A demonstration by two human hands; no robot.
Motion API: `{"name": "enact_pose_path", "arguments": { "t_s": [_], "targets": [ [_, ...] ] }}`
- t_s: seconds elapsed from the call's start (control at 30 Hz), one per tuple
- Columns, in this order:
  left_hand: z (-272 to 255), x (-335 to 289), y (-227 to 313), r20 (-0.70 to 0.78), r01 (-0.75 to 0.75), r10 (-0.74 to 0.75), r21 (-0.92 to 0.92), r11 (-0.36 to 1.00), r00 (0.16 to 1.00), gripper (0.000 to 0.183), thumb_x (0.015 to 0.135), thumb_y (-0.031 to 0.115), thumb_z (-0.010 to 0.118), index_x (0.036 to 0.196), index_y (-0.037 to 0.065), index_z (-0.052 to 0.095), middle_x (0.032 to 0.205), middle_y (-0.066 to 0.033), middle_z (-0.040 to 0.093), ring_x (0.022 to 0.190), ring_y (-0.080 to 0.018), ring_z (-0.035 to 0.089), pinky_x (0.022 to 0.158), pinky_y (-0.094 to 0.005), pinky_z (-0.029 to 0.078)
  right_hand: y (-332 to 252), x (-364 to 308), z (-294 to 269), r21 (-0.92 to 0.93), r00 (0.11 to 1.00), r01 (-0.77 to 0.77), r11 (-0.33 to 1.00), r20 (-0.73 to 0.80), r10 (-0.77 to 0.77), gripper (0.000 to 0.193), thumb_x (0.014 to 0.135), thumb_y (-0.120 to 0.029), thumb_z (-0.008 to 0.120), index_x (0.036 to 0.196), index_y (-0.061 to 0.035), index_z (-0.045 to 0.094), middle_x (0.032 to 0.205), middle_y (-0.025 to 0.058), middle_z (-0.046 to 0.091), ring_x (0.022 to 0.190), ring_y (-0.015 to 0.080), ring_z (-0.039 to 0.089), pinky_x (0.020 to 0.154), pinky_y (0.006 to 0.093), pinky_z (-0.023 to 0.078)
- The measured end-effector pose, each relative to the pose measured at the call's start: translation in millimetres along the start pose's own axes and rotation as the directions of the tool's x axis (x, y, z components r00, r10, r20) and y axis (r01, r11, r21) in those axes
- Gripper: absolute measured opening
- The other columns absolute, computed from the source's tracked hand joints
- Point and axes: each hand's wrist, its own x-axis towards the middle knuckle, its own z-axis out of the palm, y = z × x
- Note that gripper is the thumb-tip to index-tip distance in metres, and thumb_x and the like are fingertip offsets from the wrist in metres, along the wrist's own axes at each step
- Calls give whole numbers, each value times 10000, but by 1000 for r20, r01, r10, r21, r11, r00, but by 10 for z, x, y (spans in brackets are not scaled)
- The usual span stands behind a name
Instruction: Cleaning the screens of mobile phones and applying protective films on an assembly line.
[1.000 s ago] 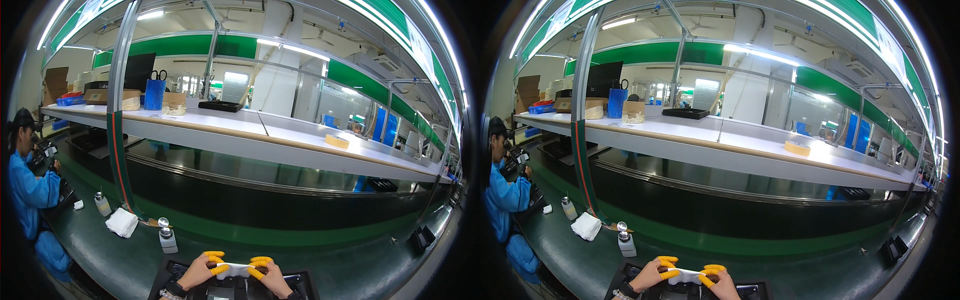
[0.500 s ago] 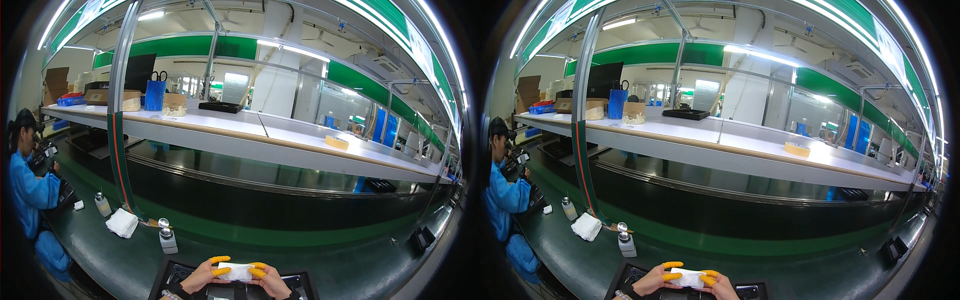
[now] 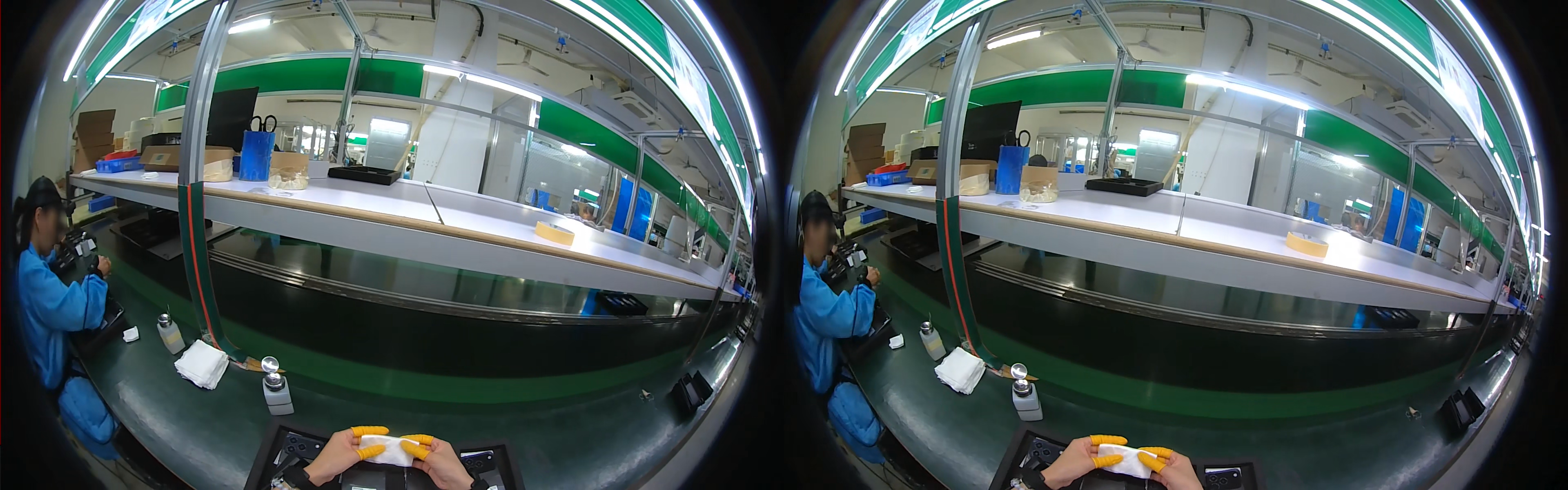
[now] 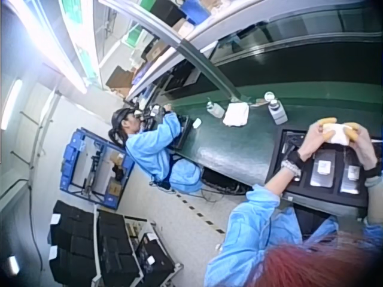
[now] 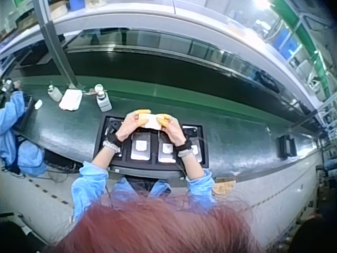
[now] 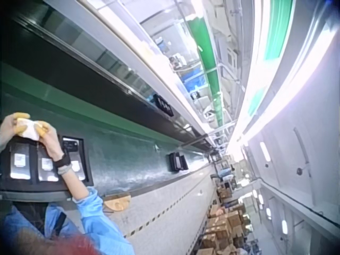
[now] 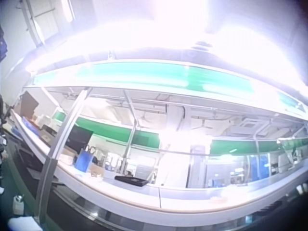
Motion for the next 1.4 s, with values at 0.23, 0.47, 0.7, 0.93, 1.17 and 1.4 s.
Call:
{"name": "enact_pose_path", "arguments": {
  "t_s": [0.23, 0.47, 0.7, 0.93, 1.17, 1.4],
  "targets": [
    [2, -51, 149, 135, 173, -216, 276, 946, 967, 467, 838, 193, 702, 1231, -14, 555, 1107, -59, 636, 937, -84, 585, 849, -199, 458, -302, -124, 199, -402, 964, 257, 879, 49, -260, 171, 866, -78, 625, 1003, 24, 643, 901, 64, 670, 817, 108, 604, 734, 230, 480],
    [-135, 64, -189, 169, -3, -94, 499, 867, 981, 440, 843, 254, 698, 1168, -27, 602, 986, -67, 675, 836, -100, 609, 778, -214, 477, -330, -150, 201, -657, 973, 231, 718, 134, -190, 180, 855, -87, 640, 991, 30, 652, 886, 77, 674, 821, 122, 609, 746, 249, 488],
    [-82, 97, -233, -64, -22, 21, -26, 999, 998, 302, 866, 111, 661, 1118, -47, 609, 982, -84, 664, 849, -96, 629, 740, -194, 501, -85, -34, 155, -215, 969, 222, 951, -56, -239, 370, 929, -140, 559, 1263, 1, 482, 1084, 111, 613, 930, 158, 615, 818, 279, 496],
    [67, 23, -175, -134, -181, 157, -184, 966, 978, 276, 869, 151, 647, 1092, -6, 606, 942, -90, 672, 815, -148, 651, 708, -250, 518, 21, -46, 225, 81, 999, 12, 997, 41, -15, 391, 912, -151, 590, 1254, -2, 476, 1104, 105, 600, 927, 165, 623, 822, 278, 507],
    [94, 12, -196, -104, -182, 171, -116, 976, 980, 276, 902, 128, 603, 1131, -21, 566, 968, -81, 658, 849, -127, 640, 720, -225, 517, 102, 3, 151, -132, 978, 139, 981, -135, -156, 210, 854, -51, 640, 1050, 11, 602, 919, 59, 650, 789, 105, 614, 672, 211, 493],
    [99, -86, -20, -40, -169, 172, 68, 983, 984, 271, 903, 104, 597, 1150, -2, 565, 936, -77, 661, 822, -124, 641, 693, -223, 526, 47, -32, 187, -151, 958, 174, 973, -202, -202, 194, 857, -33, 620, 1042, 24, 622, 890, 60, 657, 807, 108, 614, 700, 215, 493]
  ]
}}
